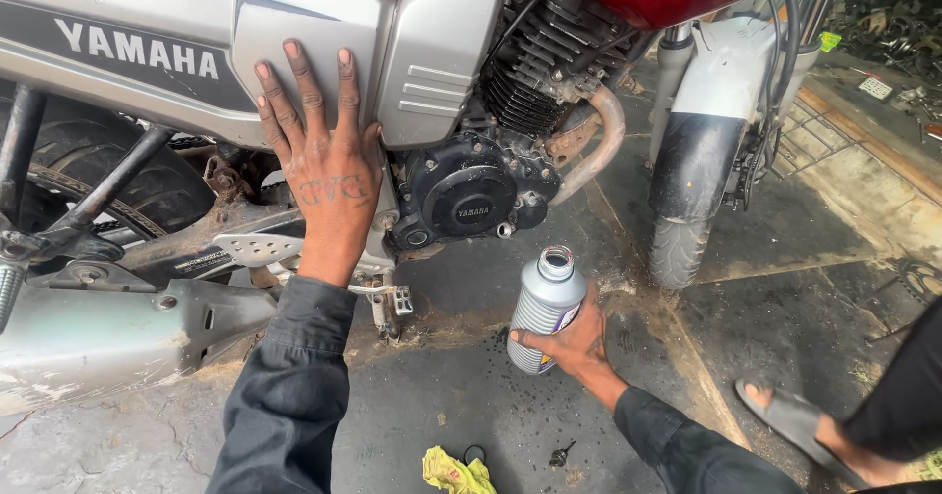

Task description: The person uses pliers to loosen the drain plug of a Yamaha motorcycle engine and lets oil drain onto the ground. They wipe the plug with a cloth, open a bottle of engine oil, and pour the oil into the engine's fill opening.

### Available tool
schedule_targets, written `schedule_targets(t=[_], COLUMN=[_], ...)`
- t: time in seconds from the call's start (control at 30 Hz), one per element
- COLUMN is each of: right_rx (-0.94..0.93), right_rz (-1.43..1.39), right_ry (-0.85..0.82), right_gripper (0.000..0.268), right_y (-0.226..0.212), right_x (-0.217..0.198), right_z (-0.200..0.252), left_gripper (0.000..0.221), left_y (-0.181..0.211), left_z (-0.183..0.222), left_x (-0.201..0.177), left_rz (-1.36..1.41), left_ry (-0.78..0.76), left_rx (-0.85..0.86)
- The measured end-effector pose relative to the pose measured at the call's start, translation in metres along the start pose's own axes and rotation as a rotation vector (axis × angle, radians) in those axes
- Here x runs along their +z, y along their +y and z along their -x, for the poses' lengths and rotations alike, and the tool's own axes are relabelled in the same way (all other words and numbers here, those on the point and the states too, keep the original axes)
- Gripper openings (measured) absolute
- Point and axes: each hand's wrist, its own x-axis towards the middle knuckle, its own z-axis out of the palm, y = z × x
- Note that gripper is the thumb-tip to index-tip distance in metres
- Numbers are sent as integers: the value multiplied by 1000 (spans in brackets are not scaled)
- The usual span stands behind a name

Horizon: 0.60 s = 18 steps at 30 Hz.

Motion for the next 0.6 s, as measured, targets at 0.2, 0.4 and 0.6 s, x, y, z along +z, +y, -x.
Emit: schedule_targets(t=[0.2, 0.4, 0.6], right_rx=[12, -4, -8], right_rz=[-30, -4, -64], right_ry=[7, 9, 25], right_gripper=[110, 113, 109], right_y=[-6, -4, -15], right_x=[1, -1, -3], right_z=[1, 3, -6], left_gripper=[91, 101, 88], left_y=[7, 25, 46], left_z=[-3, -16, -93], left_x=[-11, -32, -62], left_rz=[27, 126, 528], left_ry=[-14, -34, 112], left_rx=[0, -29, -23])
